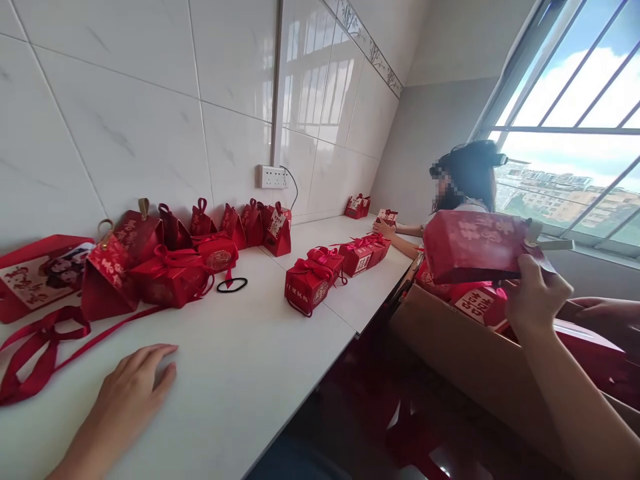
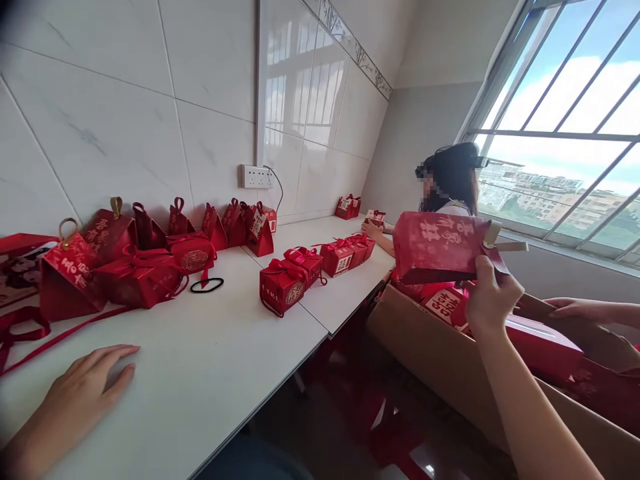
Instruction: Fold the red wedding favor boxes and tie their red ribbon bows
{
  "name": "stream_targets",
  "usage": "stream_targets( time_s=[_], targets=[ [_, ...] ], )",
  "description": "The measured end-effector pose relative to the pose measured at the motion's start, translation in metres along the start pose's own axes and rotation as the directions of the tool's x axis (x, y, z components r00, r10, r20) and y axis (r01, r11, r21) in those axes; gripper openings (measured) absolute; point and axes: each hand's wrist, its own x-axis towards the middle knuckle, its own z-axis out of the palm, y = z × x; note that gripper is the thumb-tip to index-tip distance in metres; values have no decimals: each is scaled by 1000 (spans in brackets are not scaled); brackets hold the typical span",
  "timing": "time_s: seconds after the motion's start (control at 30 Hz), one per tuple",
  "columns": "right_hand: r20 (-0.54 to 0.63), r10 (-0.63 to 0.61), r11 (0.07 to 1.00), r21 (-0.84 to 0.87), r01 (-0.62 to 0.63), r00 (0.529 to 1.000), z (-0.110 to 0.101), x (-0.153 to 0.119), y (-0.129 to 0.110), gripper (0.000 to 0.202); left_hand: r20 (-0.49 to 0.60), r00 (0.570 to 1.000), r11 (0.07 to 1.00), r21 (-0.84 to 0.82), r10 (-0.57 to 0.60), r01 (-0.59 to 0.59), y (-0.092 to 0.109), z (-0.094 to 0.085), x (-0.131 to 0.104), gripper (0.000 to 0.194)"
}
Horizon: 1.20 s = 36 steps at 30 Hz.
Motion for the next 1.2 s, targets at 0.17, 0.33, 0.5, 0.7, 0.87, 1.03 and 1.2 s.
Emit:
stream_targets(
  time_s=[0.17, 0.33, 0.5, 0.7, 0.87, 1.03, 1.2],
  targets=[
    [347, -102, 929, -303, 214, 933, 16, -49, -24, 30, -43, 998, 999, 7, 43, -43, -6, 4, -2, 45],
    [680, -8, 626, -568, 534, 733, 77, -118, -37, 30, -141, 982, 992, 5, 123, -123, -16, 14, -2, 39],
    [746, 1, 605, -530, 594, 666, 117, -148, -34, 29, -184, 976, 993, -8, 117, -120, -19, 21, -7, 38],
    [708, -47, 566, -563, 603, 705, 110, -147, -49, 51, -171, 984, 996, -53, 58, -68, -12, 22, -13, 36],
    [726, -107, 508, -547, 665, 679, 117, -135, -84, 48, -138, 990, 997, -67, 34, -44, -6, 17, -15, 35],
    [753, 266, 474, -646, 598, 602, 137, -115, -60, 50, -98, 994, 996, -74, 40, -48, -5, 14, -14, 38],
    [809, 284, 493, -583, 646, 514, 131, -105, -35, 34, -109, 993, 995, -80, 44, -53, -5, 15, -15, 37]
  ],
)
